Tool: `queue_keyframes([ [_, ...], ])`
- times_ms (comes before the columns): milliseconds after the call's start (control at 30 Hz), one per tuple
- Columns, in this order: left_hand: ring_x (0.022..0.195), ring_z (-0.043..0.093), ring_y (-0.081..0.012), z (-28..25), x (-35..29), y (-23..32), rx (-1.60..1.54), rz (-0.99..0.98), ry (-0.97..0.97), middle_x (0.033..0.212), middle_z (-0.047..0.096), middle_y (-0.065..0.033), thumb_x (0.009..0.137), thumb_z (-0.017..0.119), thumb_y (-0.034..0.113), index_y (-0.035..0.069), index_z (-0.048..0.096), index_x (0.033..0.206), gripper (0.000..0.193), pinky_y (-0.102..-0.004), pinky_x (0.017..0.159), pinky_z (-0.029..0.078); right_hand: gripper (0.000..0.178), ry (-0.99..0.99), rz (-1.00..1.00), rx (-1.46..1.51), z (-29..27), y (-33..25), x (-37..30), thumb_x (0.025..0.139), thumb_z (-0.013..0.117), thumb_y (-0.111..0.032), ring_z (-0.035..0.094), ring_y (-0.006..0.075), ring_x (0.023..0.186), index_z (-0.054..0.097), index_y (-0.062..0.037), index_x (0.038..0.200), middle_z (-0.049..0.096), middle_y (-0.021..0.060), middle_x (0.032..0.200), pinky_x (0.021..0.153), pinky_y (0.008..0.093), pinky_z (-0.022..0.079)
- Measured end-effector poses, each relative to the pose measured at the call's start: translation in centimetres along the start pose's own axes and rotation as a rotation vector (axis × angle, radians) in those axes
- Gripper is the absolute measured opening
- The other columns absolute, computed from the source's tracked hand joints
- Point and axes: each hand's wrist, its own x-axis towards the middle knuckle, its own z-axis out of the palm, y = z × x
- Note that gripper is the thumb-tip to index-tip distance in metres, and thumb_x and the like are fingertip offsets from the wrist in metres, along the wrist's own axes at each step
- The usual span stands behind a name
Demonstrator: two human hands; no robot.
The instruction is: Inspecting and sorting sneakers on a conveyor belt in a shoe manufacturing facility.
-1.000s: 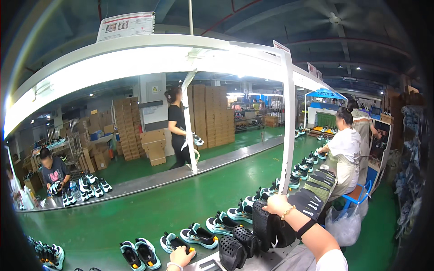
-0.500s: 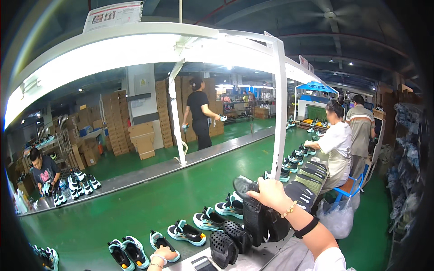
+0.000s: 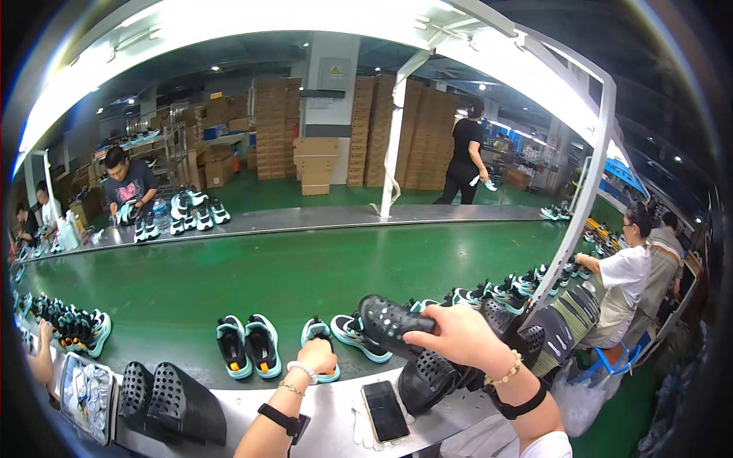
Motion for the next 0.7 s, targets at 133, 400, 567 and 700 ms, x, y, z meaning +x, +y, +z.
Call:
queue_keyframes([
  [133,0.099,0.062,-0.0345,3.2,4.1,-3.7,0.193,0.076,0.093,0.108,0.062,-0.0226,0.078,0.054,0.012,-0.001,0.067,0.097,0.026,-0.0421,0.085,0.051,0.053,-0.084,-0.016,0.054,0.1,-2.2,-0.4,0.081,0.057,-0.056,0.063,0.0349,0.075,0.062,-0.0047,0.094,0.063,0.0182,0.072,0.068,0.0419,0.049],
  [400,0.111,0.058,-0.0283,4.4,9.8,-2.5,0.21,-0.033,-0.146,0.12,0.059,-0.0164,0.08,0.05,0.019,0.003,0.065,0.109,0.037,-0.0371,0.089,0.048,0.057,-0.242,-0.146,0.082,0.9,0.2,-3.5,0.085,0.053,-0.054,0.062,0.0326,0.074,0.058,-0.0017,0.107,0.063,0.016,0.074,0.068,0.0401,0.047],
  [567,0.114,0.056,-0.0263,3.8,10.5,-4.7,0.614,0.065,-0.281,0.122,0.06,-0.005,0.08,0.062,0.022,0.013,0.065,0.111,0.032,-0.0404,0.087,0.049,0.053,-0.212,-0.211,0.16,-0.3,-0.1,-6.1,0.086,0.053,-0.053,0.06,0.0315,0.07,0.057,-0.003,0.105,0.061,0.0129,0.068,0.065,0.0391,0.047],
  [700,0.116,0.054,-0.0306,9.5,18.0,-16.3,0.47,-0.128,-0.262,0.126,0.057,-0.0106,0.085,0.046,0.021,0.008,0.063,0.115,0.037,-0.0443,0.093,0.045,0.053,-0.243,-0.271,0.255,-1.7,-0.3,-8.5,0.087,0.051,-0.052,0.061,0.0363,0.075,0.057,-0.001,0.1,0.061,0.0189,0.076,0.069,0.0426,0.047],
])
